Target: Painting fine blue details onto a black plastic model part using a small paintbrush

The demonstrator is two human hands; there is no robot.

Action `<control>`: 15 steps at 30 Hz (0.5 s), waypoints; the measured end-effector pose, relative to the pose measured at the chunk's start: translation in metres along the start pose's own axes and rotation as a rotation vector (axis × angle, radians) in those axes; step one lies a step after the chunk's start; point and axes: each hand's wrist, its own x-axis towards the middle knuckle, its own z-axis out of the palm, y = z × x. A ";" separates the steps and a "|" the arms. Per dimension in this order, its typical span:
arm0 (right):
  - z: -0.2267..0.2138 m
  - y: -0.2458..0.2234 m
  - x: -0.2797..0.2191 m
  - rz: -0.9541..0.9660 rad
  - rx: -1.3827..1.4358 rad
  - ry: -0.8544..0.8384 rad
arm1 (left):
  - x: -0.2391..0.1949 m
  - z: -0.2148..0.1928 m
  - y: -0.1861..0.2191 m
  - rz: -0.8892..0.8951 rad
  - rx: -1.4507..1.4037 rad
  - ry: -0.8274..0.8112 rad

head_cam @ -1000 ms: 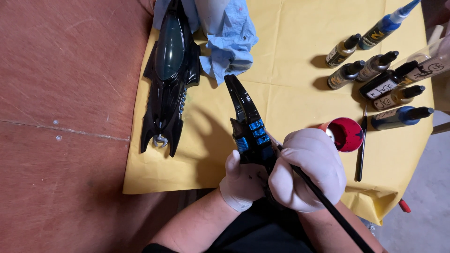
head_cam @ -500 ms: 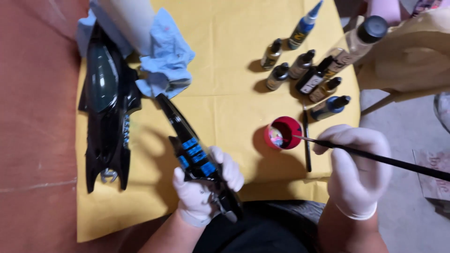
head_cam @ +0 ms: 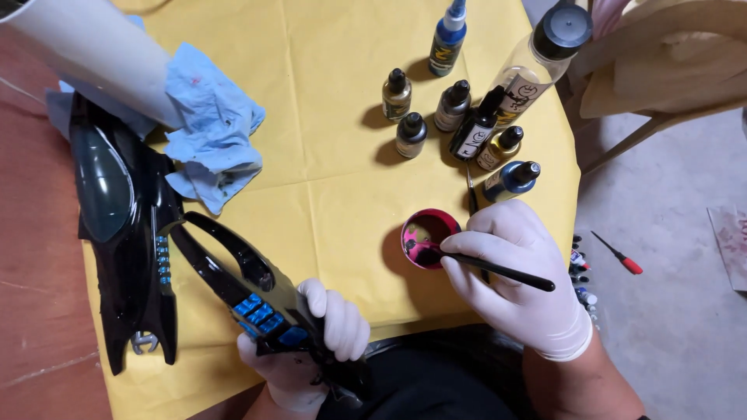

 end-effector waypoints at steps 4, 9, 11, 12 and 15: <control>0.002 0.005 -0.001 0.024 -0.022 -0.021 | 0.001 -0.005 0.000 -0.001 0.008 -0.033; 0.003 0.005 0.000 0.015 -0.011 -0.037 | 0.001 -0.007 0.000 0.000 0.015 -0.029; 0.003 0.003 0.002 0.017 0.006 -0.056 | -0.001 -0.007 0.001 0.008 -0.009 -0.047; 0.000 0.001 -0.001 0.009 0.015 -0.058 | -0.001 -0.009 -0.002 0.016 -0.001 -0.044; 0.001 -0.007 -0.005 0.074 0.011 -0.054 | -0.007 -0.009 0.003 -0.029 -0.045 -0.007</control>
